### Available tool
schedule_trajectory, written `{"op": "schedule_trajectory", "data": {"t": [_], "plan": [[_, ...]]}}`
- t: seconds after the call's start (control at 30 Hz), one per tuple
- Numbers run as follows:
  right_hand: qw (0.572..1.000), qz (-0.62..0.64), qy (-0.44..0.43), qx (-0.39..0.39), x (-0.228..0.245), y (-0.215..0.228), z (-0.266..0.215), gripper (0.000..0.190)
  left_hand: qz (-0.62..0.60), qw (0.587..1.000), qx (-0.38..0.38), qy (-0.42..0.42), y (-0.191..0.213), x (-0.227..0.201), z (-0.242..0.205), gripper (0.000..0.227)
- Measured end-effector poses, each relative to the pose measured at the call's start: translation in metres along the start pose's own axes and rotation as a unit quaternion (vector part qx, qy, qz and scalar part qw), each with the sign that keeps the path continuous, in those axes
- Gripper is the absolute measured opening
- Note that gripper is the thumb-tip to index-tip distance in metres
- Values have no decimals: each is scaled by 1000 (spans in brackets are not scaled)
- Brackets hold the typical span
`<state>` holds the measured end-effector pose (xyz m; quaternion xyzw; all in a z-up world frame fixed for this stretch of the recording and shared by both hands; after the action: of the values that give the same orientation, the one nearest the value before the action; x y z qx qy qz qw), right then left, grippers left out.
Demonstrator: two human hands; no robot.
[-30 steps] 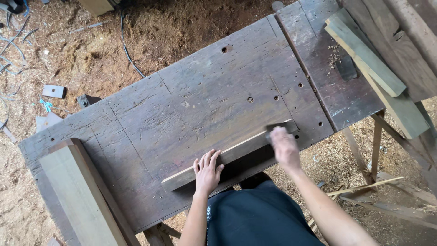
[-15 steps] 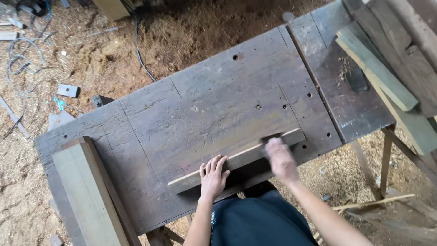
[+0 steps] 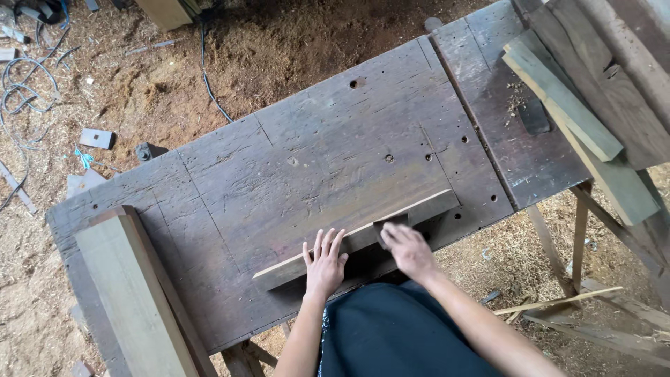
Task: The person sands the surface and edges of a wooden board using a small piece of sandpaper held in their right hand.
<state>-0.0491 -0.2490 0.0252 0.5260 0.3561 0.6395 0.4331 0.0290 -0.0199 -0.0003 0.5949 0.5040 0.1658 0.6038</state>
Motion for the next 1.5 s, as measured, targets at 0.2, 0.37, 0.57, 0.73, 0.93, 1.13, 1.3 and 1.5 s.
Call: {"op": "schedule_trajectory", "data": {"t": [0.2, 0.37, 0.57, 0.73, 0.93, 1.13, 1.3, 1.5], "plan": [[964, 0, -265, 34, -51, 25, 9, 33, -67, 994, 87, 20, 3, 9, 7, 58], [990, 123, -37, -66, -16, 3, 5, 25, -64, 995, 72, 13, 6, 4, 7, 59], [967, 24, -252, 38, -77, -8, -15, 32, -64, 996, 61, 9, 3, 4, 7, 58], [993, 86, -81, -14, -30, -34, -16, 41, -61, 997, 47, 8, 3, 4, 7, 57], [961, 56, -268, -44, -82, -3, -14, 37, -64, 996, 55, 14, 7, 4, 7, 56], [997, 72, -28, -8, -19, -25, -15, 36, -72, 996, 48, 19, 8, 3, 6, 56], [986, 22, -154, -64, -85, 11, -6, 30, -71, 996, 58, 22, 8, 2, 7, 56], [993, 106, -48, -27, -14, -18, -6, 34, -73, 996, 47, 21, 6, 3, 7, 57]]}}
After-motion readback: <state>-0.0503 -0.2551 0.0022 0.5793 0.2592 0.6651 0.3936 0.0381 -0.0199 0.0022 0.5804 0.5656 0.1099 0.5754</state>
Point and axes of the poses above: each hand's wrist, its own z-axis towards the middle knuckle, its own y-axis out of the back of the hand, x = y × z, the point moved 3 cm from there along z, towards the middle knuckle, and after that the axes turned 1 degree about -x, right-handed, at the moved point
